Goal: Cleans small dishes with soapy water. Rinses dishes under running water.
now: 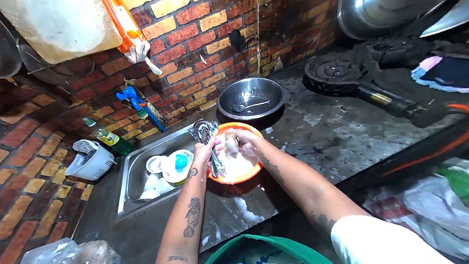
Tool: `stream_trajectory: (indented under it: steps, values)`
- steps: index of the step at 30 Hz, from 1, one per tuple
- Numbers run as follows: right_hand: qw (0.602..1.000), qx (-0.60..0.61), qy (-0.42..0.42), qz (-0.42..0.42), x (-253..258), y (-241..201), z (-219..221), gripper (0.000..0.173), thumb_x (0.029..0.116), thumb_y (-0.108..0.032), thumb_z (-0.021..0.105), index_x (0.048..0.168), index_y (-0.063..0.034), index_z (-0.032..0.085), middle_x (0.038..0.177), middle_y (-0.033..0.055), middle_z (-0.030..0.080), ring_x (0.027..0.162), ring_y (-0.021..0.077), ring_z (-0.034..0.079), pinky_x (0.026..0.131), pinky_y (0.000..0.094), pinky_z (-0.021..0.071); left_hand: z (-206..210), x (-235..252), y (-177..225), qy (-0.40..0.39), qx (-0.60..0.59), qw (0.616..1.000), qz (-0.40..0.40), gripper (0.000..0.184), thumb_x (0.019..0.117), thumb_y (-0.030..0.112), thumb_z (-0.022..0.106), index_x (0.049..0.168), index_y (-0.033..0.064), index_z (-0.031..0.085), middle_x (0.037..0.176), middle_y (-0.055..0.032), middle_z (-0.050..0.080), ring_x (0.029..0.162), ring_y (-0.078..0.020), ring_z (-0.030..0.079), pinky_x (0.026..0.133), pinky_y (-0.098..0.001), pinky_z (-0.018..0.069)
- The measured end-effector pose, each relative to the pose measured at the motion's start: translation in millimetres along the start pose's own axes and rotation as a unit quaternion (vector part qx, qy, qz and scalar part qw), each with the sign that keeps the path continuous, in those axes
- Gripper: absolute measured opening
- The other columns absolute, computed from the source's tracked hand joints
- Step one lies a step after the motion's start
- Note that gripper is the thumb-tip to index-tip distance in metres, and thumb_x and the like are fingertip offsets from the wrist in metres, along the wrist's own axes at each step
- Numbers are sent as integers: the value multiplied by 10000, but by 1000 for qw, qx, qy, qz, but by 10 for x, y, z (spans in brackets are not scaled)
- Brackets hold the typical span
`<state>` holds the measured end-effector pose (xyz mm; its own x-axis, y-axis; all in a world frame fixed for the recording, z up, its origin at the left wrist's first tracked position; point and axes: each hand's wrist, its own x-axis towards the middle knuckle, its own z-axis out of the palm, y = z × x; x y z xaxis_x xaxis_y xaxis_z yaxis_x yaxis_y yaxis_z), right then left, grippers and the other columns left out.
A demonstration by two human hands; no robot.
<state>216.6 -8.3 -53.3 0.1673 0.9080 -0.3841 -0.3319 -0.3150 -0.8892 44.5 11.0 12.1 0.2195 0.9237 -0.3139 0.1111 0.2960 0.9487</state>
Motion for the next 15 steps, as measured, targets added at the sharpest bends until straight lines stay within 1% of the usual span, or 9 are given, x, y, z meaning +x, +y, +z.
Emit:
stream_trajectory:
  steps: [2, 3, 4, 5, 6, 7, 10, 12, 15]
  values:
    - [970, 239, -35, 19, -105, -83, 90, 313, 1046, -378, 511, 1144, -91, 588, 871, 72, 635, 743, 188, 646, 673, 369, 575, -2, 14, -17, 8, 1, 1000, -8, 251, 1024, 139, 632, 1156, -64, 565, 853, -137, 748, 631, -161, 716, 561, -265, 583]
    - [961, 269, -56, 26, -175, -141, 164, 374, 1043, -447, 504, 1132, -94, 588, 844, 81, 643, 713, 207, 657, 654, 388, 583, 6, 30, -30, 14, 0, 1000, -7, 222, 1008, 116, 649, 1112, -71, 590, 807, -129, 737, 597, -150, 696, 540, -260, 571]
    - [966, 252, -56, 21, -242, -193, 259, 389, 1041, -463, 501, 1108, -91, 594, 807, 83, 654, 675, 205, 664, 620, 390, 587, 16, 42, -50, 18, 12, 1000, -3, 196, 991, 101, 665, 1073, -64, 599, 768, -113, 715, 571, -137, 676, 527, -255, 566]
    - [980, 198, -30, -2, -280, -217, 331, 350, 1046, -402, 538, 1167, -82, 607, 854, 101, 679, 712, 213, 681, 651, 410, 596, 23, 39, -64, 18, 34, 999, 2, 198, 982, 102, 676, 1074, -50, 588, 763, -98, 677, 574, -130, 648, 539, -258, 557]
    - [991, 130, 7, -37, -261, -210, 365, 347, 1033, -302, 608, 1295, -75, 591, 996, 131, 689, 840, 230, 685, 756, 437, 593, 31, 30, -73, 17, 56, 998, 8, 212, 968, 103, 691, 1083, -36, 579, 772, -91, 650, 584, -128, 625, 553, -267, 547]
    - [993, 73, 59, -64, -231, -205, 399, 407, 990, -229, 689, 1340, -51, 582, 1125, 176, 678, 975, 273, 676, 863, 483, 572, 43, 29, -83, 16, 71, 997, 16, 229, 957, 103, 703, 1091, -32, 576, 773, -93, 644, 581, -130, 620, 550, -271, 547]
    - [980, -26, 166, -111, -184, -189, 454, 358, 944, -158, 739, 1261, -19, 644, 1224, 234, 650, 1138, 352, 630, 981, 562, 506, 97, 35, -96, 17, 109, 993, 30, 252, 964, 135, 713, 1091, -35, 578, 773, -93, 640, 578, -133, 619, 560, -275, 551]
    - [977, -60, 164, -119, -211, -170, 470, 321, 954, -150, 710, 1245, -33, 642, 1211, 237, 650, 1119, 365, 632, 956, 577, 511, 115, 12, -95, 20, 109, 993, 25, 238, 975, 126, 695, 1102, -40, 583, 795, -104, 643, 601, -140, 626, 583, -280, 555]
    - [986, -26, 134, -94, -156, -243, 429, 349, 913, -108, 755, 1237, -16, 662, 1152, 203, 682, 1046, 307, 665, 930, 521, 539, 98, 11, -101, 21, 98, 995, 21, 261, 965, 130, 710, 1107, -45, 578, 798, -106, 649, 593, -136, 628, 573, -272, 554]
